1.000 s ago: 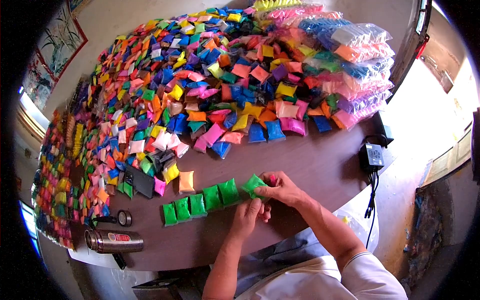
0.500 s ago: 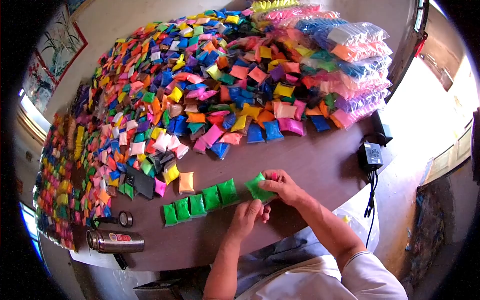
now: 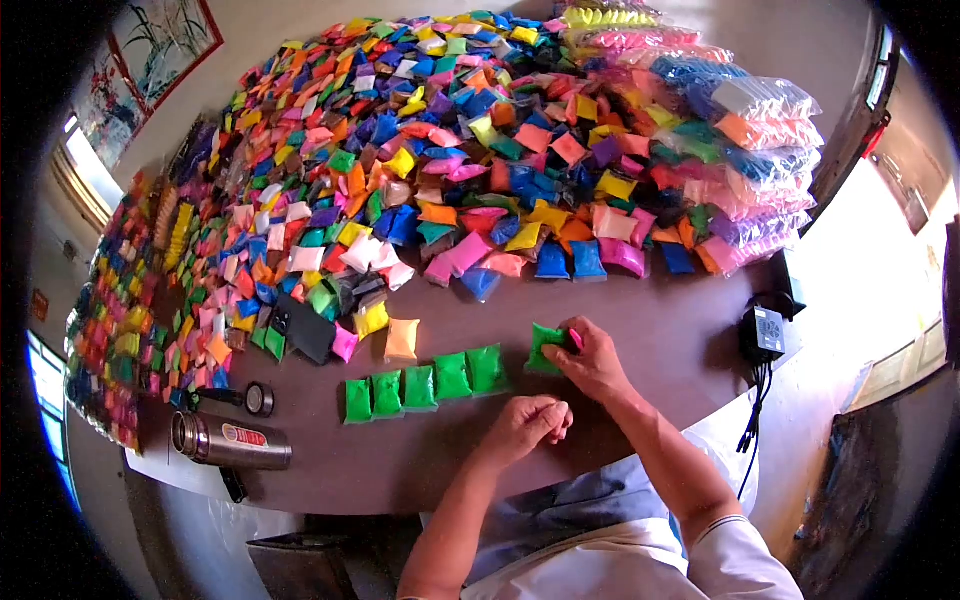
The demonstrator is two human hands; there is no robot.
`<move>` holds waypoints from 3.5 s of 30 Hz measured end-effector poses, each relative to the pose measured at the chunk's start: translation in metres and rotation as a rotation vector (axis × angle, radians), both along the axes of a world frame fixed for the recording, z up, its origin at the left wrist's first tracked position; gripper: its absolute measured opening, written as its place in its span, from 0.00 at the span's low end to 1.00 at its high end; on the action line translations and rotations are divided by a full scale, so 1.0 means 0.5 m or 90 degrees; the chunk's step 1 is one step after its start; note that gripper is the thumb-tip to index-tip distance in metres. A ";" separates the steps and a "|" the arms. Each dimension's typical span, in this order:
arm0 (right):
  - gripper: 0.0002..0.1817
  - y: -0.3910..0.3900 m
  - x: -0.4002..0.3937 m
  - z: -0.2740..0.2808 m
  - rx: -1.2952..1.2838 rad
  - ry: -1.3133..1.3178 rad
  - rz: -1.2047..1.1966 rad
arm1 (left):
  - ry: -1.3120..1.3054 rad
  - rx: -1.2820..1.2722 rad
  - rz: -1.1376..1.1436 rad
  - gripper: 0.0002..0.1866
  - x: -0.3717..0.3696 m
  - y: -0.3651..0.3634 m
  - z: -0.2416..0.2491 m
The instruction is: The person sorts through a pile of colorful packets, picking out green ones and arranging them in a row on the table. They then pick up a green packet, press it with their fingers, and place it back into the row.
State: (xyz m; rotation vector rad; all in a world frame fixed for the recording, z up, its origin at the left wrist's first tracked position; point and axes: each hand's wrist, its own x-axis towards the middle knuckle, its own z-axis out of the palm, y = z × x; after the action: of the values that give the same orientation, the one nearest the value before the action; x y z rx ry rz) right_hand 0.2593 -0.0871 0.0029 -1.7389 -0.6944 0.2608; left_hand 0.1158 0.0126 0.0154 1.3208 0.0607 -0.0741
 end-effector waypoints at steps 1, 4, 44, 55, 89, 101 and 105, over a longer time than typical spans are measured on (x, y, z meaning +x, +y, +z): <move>0.17 0.003 0.001 0.010 -0.075 -0.017 0.013 | -0.002 -0.002 0.003 0.18 -0.001 0.001 -0.002; 0.19 0.019 -0.001 0.035 -0.181 -0.046 0.094 | -0.010 0.039 -0.008 0.19 0.000 0.003 -0.004; 0.15 0.330 0.352 0.120 -0.082 -0.244 -0.112 | -0.019 0.027 -0.024 0.12 0.000 0.008 -0.067; 0.10 0.021 0.112 0.145 0.168 0.317 0.100 | 0.038 -0.074 0.028 0.27 -0.006 0.013 -0.023; 0.13 -0.150 -0.115 0.046 0.260 0.511 0.010 | 0.064 -0.122 0.138 0.23 0.002 0.005 -0.024; 0.13 -0.151 -0.130 0.061 0.210 0.410 0.041 | 0.084 -0.073 0.148 0.19 0.001 0.000 -0.019; 0.12 -0.156 -0.134 0.063 0.189 0.426 0.032 | 0.076 -0.090 0.142 0.19 0.000 0.000 -0.024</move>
State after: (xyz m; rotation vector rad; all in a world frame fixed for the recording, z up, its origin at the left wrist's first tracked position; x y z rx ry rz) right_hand 0.1925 -0.1653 0.0343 -1.2403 -0.2642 0.6978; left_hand 0.1159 0.0127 0.0032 1.1597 0.2984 0.0327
